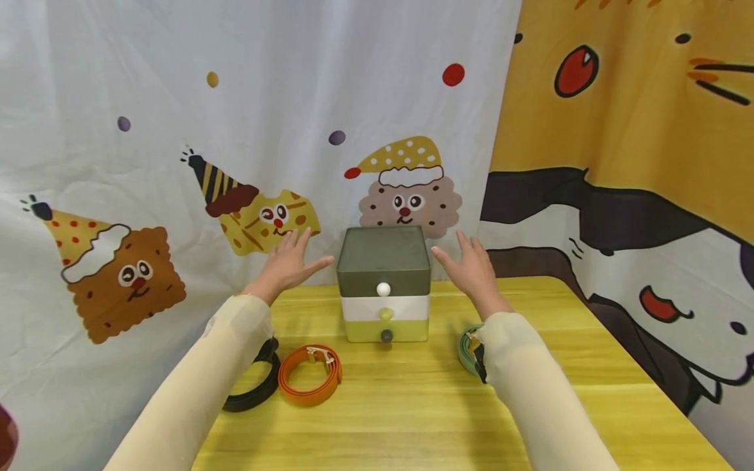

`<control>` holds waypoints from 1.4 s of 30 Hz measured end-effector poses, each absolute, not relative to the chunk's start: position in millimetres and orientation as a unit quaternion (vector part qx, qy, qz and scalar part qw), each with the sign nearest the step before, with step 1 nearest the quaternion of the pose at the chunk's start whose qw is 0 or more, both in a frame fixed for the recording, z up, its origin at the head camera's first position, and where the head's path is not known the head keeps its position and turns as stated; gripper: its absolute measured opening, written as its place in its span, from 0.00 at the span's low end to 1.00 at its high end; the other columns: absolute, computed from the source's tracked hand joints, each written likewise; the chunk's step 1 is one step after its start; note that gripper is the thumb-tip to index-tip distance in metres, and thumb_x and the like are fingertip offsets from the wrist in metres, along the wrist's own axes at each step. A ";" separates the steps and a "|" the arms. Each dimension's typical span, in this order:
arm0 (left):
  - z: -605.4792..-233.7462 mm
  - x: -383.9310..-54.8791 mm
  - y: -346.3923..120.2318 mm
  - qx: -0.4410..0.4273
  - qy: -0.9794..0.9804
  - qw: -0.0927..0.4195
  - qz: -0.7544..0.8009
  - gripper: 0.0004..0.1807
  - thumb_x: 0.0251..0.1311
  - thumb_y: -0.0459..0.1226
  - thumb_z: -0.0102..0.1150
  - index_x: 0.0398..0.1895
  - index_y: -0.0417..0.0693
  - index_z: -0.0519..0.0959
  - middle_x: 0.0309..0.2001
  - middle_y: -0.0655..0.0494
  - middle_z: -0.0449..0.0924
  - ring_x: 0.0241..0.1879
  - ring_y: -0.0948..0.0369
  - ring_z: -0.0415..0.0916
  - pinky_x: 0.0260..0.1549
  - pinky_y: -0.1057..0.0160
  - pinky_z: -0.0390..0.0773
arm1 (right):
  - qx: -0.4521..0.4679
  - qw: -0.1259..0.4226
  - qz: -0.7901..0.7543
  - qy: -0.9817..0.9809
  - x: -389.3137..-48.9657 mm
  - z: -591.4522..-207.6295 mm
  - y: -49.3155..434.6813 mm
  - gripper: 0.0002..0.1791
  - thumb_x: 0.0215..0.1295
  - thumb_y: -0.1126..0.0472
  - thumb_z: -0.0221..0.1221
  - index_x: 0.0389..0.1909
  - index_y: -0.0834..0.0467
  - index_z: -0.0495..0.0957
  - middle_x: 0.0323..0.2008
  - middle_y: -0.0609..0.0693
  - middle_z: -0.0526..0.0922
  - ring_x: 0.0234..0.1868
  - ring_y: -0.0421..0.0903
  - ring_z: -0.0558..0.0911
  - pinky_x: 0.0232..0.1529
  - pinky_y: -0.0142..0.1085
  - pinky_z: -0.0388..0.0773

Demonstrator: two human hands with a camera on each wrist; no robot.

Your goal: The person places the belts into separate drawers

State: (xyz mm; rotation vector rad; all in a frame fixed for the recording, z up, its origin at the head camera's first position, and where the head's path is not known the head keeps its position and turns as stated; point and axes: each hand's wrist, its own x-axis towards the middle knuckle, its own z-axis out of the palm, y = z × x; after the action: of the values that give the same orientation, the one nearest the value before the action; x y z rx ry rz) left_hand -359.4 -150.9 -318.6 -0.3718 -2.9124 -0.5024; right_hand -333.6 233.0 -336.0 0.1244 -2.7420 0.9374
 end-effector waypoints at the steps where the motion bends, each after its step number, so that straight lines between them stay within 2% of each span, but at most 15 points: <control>1: -317.8 -360.0 -150.0 -0.123 -0.973 0.082 -0.174 0.59 0.57 0.77 0.37 0.81 0.52 0.38 0.79 0.41 0.32 0.77 0.45 0.30 0.70 0.37 0.34 | 0.044 0.125 0.324 -0.937 -333.7 -335.1 231.0 0.52 0.68 0.25 0.42 0.80 0.52 0.39 0.77 0.68 0.41 0.74 0.70 0.44 0.67 0.69 0.45; 6: -313.1 -360.5 -146.0 -0.124 -0.963 0.079 -0.227 0.60 0.56 0.77 0.39 0.81 0.52 0.37 0.79 0.43 0.35 0.77 0.46 0.31 0.70 0.36 0.35 | 0.052 0.149 0.348 -0.924 -334.4 -330.1 220.6 0.50 0.69 0.28 0.44 0.80 0.53 0.42 0.77 0.64 0.46 0.75 0.66 0.47 0.69 0.65 0.46; 11: -310.3 -359.8 -141.8 -0.127 -0.945 0.073 -0.292 0.60 0.55 0.77 0.42 0.81 0.55 0.38 0.79 0.46 0.37 0.77 0.48 0.33 0.71 0.39 0.41 | 0.052 0.162 0.378 -0.910 -334.6 -326.6 209.1 0.48 0.69 0.29 0.46 0.80 0.52 0.45 0.77 0.61 0.50 0.75 0.63 0.49 0.70 0.63 0.48; 18: -308.8 -358.8 -135.8 -0.126 -0.919 0.068 -0.367 0.58 0.55 0.76 0.46 0.81 0.58 0.40 0.79 0.51 0.41 0.77 0.50 0.39 0.71 0.42 0.46 | 0.058 0.185 0.421 -0.886 -332.8 -323.3 191.4 0.45 0.69 0.33 0.52 0.79 0.51 0.52 0.74 0.61 0.59 0.69 0.62 0.65 0.63 0.60 0.65; 26: -307.3 -356.2 -129.3 -0.106 -0.891 0.041 -0.440 0.58 0.53 0.76 0.50 0.81 0.64 0.42 0.79 0.54 0.44 0.76 0.49 0.44 0.70 0.39 0.50 | 0.047 0.198 0.454 -0.868 -327.4 -316.7 172.3 0.41 0.69 0.38 0.56 0.76 0.54 0.59 0.70 0.61 0.66 0.65 0.60 0.71 0.58 0.54 0.74; 37: -311.5 -356.6 -120.9 -0.103 -0.870 0.015 -0.483 0.53 0.56 0.71 0.54 0.80 0.66 0.45 0.78 0.52 0.48 0.75 0.47 0.47 0.67 0.38 0.55 | 0.036 0.164 0.507 -0.845 -320.7 -319.3 160.8 0.38 0.70 0.40 0.57 0.73 0.56 0.64 0.68 0.59 0.70 0.67 0.57 0.71 0.61 0.51 0.72; 42: -316.2 -358.1 -118.4 -0.102 -0.866 0.010 -0.489 0.53 0.57 0.70 0.56 0.80 0.64 0.47 0.78 0.51 0.50 0.75 0.48 0.48 0.68 0.39 0.55 | 0.035 0.163 0.519 -0.838 -318.6 -324.0 156.4 0.35 0.69 0.41 0.59 0.71 0.56 0.67 0.65 0.60 0.73 0.65 0.57 0.72 0.60 0.50 0.73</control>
State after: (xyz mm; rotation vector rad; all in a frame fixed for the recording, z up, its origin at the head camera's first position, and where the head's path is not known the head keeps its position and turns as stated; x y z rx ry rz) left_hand -358.1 -118.4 -316.2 -0.3175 -2.7030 -1.5274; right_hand -318.6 156.4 -324.0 0.0994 -2.3898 1.4813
